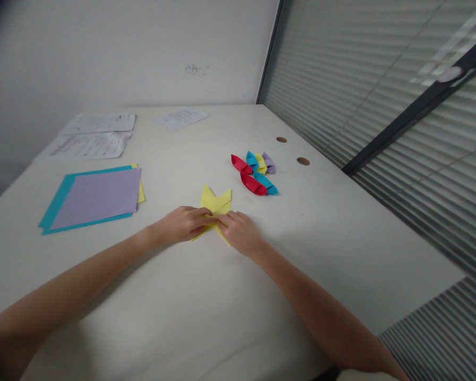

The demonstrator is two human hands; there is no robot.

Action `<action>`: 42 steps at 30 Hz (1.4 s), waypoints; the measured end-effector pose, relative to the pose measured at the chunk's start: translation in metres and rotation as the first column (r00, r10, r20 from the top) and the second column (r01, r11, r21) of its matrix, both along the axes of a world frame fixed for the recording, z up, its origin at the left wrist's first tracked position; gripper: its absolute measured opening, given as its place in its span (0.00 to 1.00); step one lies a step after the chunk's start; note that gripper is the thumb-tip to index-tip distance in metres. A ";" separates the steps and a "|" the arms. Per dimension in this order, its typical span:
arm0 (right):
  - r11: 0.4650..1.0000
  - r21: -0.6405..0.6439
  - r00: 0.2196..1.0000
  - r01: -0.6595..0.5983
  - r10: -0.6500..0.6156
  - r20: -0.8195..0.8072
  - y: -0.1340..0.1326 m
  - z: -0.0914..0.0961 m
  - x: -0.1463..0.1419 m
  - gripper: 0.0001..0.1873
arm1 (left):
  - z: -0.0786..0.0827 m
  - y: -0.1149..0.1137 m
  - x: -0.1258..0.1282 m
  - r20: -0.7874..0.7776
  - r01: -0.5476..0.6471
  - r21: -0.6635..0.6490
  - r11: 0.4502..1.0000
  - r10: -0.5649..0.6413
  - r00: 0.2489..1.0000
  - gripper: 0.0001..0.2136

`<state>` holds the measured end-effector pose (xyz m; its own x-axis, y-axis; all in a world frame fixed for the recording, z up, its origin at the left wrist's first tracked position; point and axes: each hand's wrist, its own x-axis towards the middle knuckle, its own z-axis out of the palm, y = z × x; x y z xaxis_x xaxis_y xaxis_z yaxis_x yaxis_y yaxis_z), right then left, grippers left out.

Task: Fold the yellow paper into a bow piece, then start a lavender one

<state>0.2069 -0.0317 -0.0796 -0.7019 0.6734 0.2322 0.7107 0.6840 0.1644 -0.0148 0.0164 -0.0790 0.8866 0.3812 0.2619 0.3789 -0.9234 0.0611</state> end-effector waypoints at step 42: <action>0.997 -0.055 0.998 -0.060 0.059 -0.031 0.004 0.005 0.006 0.12 | -0.012 0.012 -0.007 0.317 0.152 -0.076 0.985 -0.120 0.941 0.10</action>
